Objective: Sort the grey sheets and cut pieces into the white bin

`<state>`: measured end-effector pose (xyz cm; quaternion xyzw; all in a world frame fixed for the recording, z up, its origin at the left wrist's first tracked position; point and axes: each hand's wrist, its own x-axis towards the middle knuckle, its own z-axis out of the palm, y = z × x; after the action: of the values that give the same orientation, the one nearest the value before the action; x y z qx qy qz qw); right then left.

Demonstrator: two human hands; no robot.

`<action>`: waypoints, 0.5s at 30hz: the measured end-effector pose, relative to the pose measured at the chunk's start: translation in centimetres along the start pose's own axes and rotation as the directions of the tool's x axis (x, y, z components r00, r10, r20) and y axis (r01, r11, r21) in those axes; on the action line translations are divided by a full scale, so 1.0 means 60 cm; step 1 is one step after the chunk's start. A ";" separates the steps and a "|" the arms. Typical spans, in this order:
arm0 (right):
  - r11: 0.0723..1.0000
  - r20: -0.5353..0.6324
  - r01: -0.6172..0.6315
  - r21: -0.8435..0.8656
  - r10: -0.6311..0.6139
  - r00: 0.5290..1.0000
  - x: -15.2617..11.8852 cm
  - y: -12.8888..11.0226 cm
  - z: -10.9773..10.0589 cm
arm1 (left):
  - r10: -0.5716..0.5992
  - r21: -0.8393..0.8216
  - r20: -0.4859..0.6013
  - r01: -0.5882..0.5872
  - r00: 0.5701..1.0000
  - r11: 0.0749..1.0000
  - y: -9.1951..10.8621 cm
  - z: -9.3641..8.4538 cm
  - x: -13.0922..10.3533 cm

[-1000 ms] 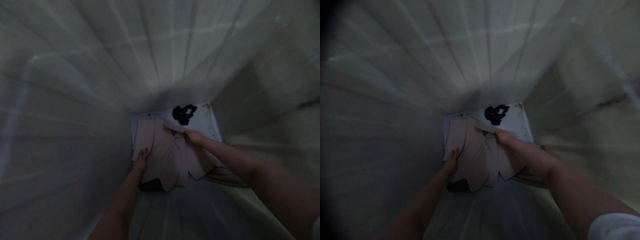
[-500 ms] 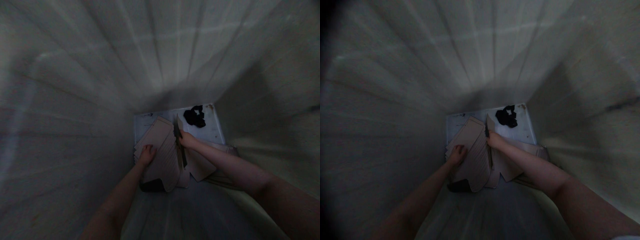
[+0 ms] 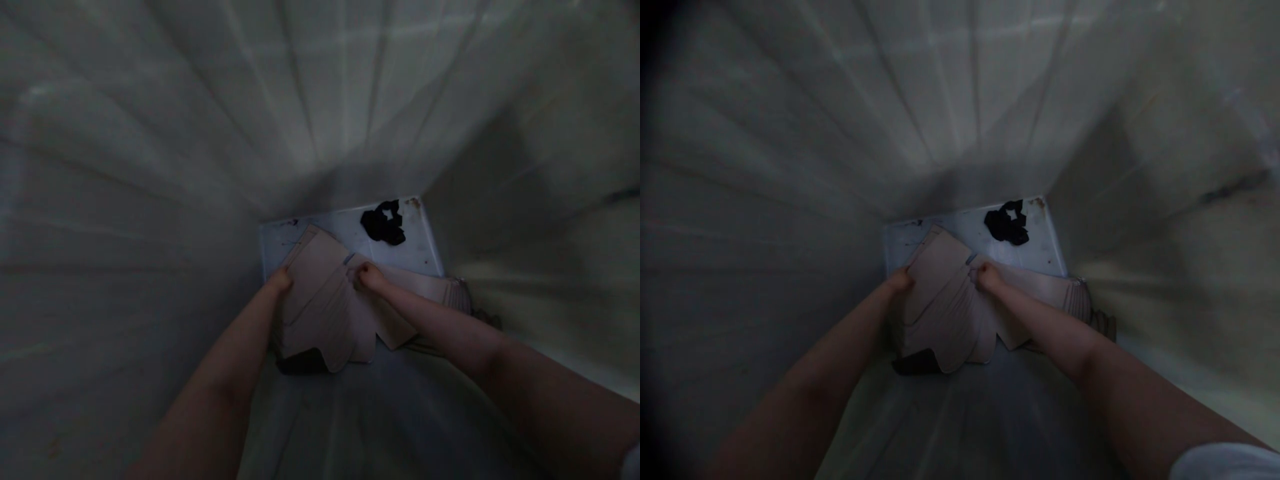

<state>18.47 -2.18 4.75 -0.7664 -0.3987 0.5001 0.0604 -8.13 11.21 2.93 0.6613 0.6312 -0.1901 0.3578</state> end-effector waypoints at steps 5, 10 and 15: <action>0.987 0.021 -0.139 -0.080 0.141 0.990 -0.014 0.076 -0.032 | -0.193 0.061 -0.060 0.197 0.979 0.979 -0.045 0.040 0.006; 0.986 0.141 -0.163 -0.040 0.167 0.976 -0.048 0.086 0.016 | -0.217 0.039 -0.079 0.221 0.973 0.975 -0.071 0.105 -0.014; 0.965 0.197 -0.246 0.093 0.224 0.954 -0.078 0.079 0.092 | -0.238 0.032 -0.138 0.245 0.961 0.969 -0.101 0.123 -0.016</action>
<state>15.74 -10.23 3.10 -0.7538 -0.2786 0.5950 0.0078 -12.64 4.96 -2.75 0.5991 0.7248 -0.2030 0.2729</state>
